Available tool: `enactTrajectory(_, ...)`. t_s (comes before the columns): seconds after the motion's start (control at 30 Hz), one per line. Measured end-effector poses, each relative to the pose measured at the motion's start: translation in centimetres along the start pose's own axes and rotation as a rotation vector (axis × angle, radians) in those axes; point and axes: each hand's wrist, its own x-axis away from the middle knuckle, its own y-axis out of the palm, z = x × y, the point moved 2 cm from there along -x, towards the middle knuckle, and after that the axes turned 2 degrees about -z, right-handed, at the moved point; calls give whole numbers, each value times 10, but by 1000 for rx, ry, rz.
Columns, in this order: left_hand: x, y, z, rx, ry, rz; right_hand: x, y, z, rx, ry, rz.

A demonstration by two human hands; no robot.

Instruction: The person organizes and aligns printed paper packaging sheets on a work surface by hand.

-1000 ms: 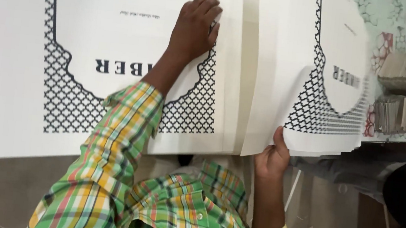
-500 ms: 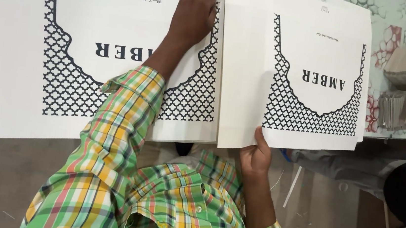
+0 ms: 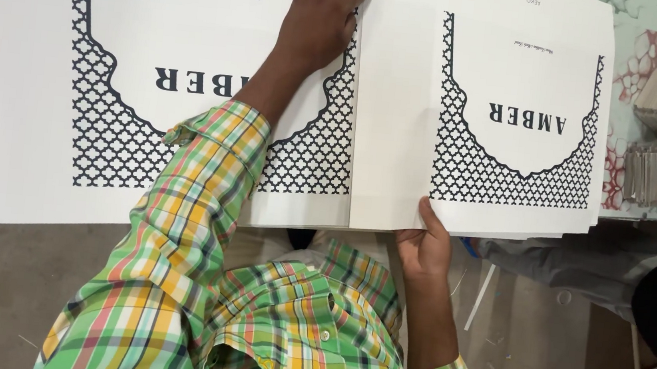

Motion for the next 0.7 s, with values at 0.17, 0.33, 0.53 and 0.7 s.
enactTrajectory(0.17, 1, -2, 1, 24, 5, 29, -6, -10, -6, 32, 12, -46)
enactTrajectory(0.33, 2, -2, 1, 52, -2, 58, -11, -16, -6, 67, 27, -33)
enactTrajectory(0.53, 4, 5, -1, 30, -22, 73, 3, 12, -10, 116, 16, 45)
enactTrajectory(0.7, 3, -2, 3, 96, -53, 57, -5, -6, -8, 110, 24, -8)
